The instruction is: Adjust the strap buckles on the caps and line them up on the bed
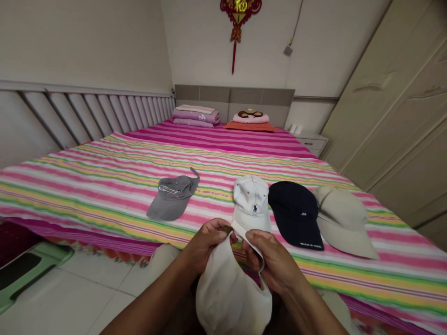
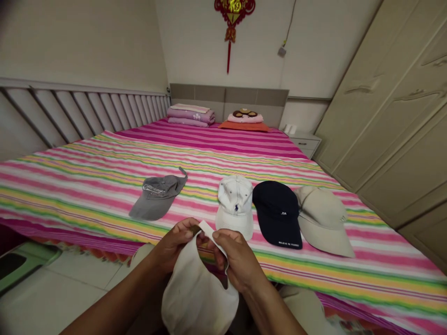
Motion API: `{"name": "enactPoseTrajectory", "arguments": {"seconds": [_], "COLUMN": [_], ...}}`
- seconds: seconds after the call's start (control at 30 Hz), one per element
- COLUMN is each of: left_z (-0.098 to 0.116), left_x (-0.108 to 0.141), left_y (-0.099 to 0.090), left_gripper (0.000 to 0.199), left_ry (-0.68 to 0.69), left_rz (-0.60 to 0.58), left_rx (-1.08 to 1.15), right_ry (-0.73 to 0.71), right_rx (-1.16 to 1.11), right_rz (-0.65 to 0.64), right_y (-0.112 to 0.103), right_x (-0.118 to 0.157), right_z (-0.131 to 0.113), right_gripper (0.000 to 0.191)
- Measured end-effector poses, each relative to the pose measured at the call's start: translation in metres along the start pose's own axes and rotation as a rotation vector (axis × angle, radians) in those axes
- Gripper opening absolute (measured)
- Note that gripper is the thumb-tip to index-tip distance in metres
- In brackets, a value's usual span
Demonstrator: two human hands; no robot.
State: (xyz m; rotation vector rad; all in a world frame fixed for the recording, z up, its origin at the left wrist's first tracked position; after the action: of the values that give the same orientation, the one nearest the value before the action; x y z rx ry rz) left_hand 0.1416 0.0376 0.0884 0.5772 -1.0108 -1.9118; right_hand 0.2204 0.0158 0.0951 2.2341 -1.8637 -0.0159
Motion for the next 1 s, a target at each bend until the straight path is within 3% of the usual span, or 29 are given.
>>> {"name": "enactPoseTrajectory", "arguments": {"seconds": [0.33, 1.0], "left_z": [-0.008, 0.006], "left_x": [-0.002, -0.003], "left_y": [-0.007, 0.004], "left_gripper": [0.024, 0.026], "left_ry": [0.003, 0.053], "left_rz": [0.027, -0.013], "left_rx": [0.099, 0.039], "right_ry": [0.010, 0.020], "right_rx": [-0.004, 0.064], "right_rz": [-0.029, -0.046], "right_y": [0.002, 0.004], "right_x": [0.002, 0.001], "right_z": [0.000, -0.001], "right_gripper": [0.026, 0.026]}}
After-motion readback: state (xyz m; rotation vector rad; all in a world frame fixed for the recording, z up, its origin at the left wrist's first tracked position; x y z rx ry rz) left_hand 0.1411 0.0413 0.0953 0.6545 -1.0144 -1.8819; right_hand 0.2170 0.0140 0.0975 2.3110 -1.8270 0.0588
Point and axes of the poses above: each hand's wrist, its own x-axis away from the middle knuckle, its own y-axis out of the palm, z = x × y, the point moved 10 cm from there along -x, towards the middle knuckle, and after that the axes turned 12 degrees about x, right-handed, at the moved point
